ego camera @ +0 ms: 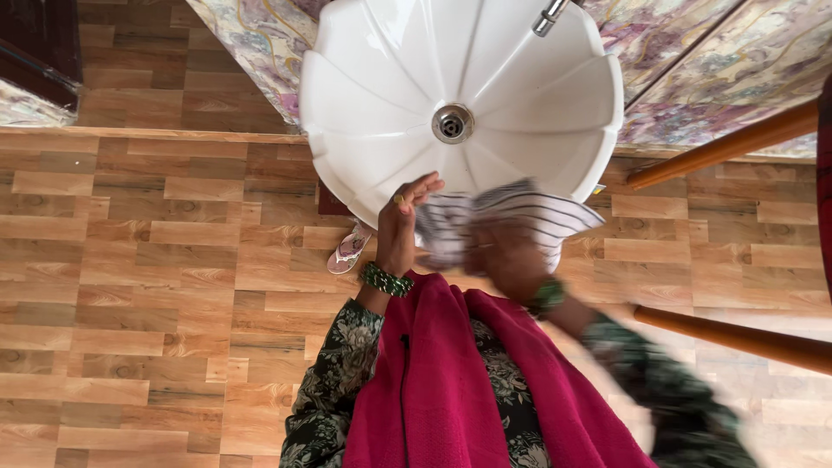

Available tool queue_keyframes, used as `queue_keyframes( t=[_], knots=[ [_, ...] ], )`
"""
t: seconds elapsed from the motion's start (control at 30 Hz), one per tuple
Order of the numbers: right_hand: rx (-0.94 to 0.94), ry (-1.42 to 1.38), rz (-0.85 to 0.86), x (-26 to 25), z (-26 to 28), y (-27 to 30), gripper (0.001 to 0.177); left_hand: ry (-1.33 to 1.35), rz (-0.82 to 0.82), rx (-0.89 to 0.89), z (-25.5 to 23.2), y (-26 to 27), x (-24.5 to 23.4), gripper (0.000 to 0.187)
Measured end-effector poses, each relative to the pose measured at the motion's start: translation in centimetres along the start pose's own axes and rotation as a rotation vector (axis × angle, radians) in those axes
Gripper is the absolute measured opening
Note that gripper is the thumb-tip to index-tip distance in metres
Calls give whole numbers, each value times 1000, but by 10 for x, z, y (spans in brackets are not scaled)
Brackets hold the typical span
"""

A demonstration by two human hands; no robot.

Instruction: The person wipes the interior and exterior surfaces of a white pedestal sink using a cloth.

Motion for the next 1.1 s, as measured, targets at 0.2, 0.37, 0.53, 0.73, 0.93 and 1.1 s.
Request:
queue_keyframes(
  t=[0.2, 0.37, 0.53, 0.73, 0.93, 1.1],
  knots=[
    [-69, 170, 197, -34, -24, -9, 65, -279, 20, 77, -29, 12, -38, 77],
    [-83, -129, 10, 9, 45, -44, 70, -329, 6, 108, -27, 7, -72, 77],
    [101, -286, -10, 42, 84, -97, 53, -301, -12, 103, -15, 5, -94, 72],
    [101, -185, -27, 93, 110, -205, 63, -461, -70, 224, -4, -16, -113, 52],
    [166, -284, -21, 78, 96, -158, 49, -491, 51, 236, -7, -17, -121, 38],
    [203, -142, -61, 13, 68, -50, 51, -556, 304, 287, -9, 17, -82, 41]
  ],
)
Point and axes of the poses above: each hand's wrist, its own y-axis away from the middle knuckle, its own x-axis out of the palm, z = x × y, the point moved 2 cm from there along -y, towards the middle knuckle, and after that the axes turned 11 degrees about -y, right-handed, at the moved point
